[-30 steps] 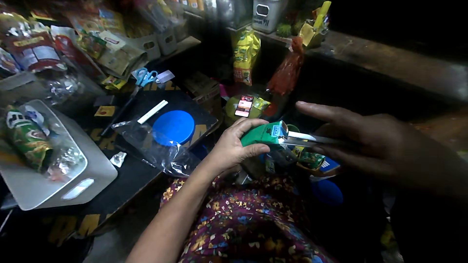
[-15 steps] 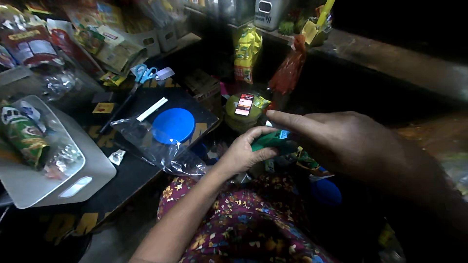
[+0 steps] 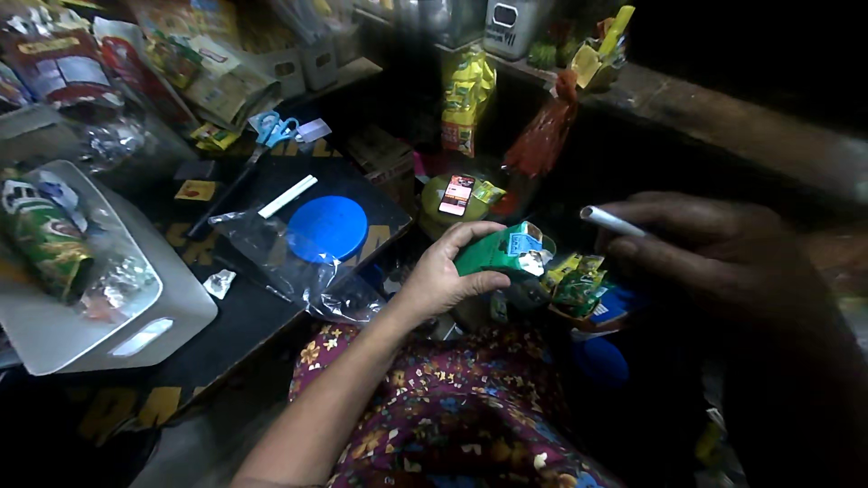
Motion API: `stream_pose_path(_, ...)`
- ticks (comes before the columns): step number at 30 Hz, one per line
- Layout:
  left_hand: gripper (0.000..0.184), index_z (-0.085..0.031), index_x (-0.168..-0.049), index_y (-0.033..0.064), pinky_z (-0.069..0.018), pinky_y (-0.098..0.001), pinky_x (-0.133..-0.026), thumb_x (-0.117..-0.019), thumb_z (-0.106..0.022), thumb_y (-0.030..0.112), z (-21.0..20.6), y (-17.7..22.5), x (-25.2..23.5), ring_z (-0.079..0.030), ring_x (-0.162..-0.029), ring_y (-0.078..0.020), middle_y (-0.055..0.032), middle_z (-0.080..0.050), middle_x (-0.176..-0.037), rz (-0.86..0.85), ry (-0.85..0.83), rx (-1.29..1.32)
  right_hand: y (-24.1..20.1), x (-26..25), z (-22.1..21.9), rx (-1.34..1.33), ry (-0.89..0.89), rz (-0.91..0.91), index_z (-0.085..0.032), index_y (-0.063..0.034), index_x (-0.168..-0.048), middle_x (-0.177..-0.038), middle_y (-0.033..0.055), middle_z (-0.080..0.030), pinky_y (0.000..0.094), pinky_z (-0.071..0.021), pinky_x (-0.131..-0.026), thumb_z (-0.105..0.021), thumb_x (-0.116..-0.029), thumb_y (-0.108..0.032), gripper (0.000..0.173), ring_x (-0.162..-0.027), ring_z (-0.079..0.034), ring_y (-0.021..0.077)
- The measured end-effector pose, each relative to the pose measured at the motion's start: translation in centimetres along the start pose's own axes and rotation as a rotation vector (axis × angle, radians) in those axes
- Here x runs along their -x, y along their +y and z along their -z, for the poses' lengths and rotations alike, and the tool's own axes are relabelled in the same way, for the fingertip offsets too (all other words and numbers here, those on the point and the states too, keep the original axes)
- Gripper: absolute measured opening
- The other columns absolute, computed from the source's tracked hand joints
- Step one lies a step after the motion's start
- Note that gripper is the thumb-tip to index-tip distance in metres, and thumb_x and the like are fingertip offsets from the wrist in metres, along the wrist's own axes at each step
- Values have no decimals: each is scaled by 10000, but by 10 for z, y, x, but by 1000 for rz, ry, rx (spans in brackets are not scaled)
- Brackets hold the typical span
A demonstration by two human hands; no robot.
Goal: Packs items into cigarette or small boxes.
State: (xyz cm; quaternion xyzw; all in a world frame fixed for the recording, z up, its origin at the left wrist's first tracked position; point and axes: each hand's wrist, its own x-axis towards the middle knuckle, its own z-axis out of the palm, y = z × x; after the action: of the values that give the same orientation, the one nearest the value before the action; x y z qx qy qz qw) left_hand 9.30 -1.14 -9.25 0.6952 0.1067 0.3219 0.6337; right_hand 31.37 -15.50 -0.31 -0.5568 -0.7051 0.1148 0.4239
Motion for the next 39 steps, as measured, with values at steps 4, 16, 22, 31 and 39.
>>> stream_pose_path(4,537,-603,-1305,47,-570,-226,-874,-813,-810,98,-1,1,0,-645,-1028,-65,-42,-610,-1250,0,29,-43,-3,2,-1,103,-105,31,-727,-135,-1239,-975,-88,-619,80,-477,-703,-560,-1020,-269,307,-827,-563,-72)
stream_pose_path(16,530,-598,-1288,7,-544,-209,-920,-799,-798,41,-3,3,-1,-624,-1065,-56,-55,-602,-1230,-50,73,-69,-9,9,-6,182,-99,132,-680,-48,-1287,-1061,-10,-720,77,-515,-813,-594,-993,-195,340,-887,-624,-84)
stream_pose_path(22,579,-574,-1327,13,-545,-206,-917,-799,-806,66,-5,7,2,-628,-1066,-52,-30,-613,-1225,-22,77,-70,-10,7,-13,253,-52,172,-723,-17,-1112,-936,7,-708,71,-507,-753,-610,-978,-182,241,-804,-615,-69)
stream_pose_path(31,573,-586,-1329,14,-549,-220,-918,-814,-809,132,-2,2,0,-630,-1071,-75,-62,-599,-1246,-35,75,-81,-10,3,-17,296,-55,211,-755,-49,-1108,-914,6,-713,95,-512,-748,-601,-956,-150,239,-806,-629,-33)
stream_pose_path(39,542,-597,-1310,27,-557,-205,-864,-805,-792,54,-5,14,1,-640,-1009,-55,-41,-626,-1186,64,75,-126,-7,2,-15,363,-53,241,-766,-61,-1096,-873,24,-689,152,-516,-691,-582,-961,-163,250,-759,-620,25)
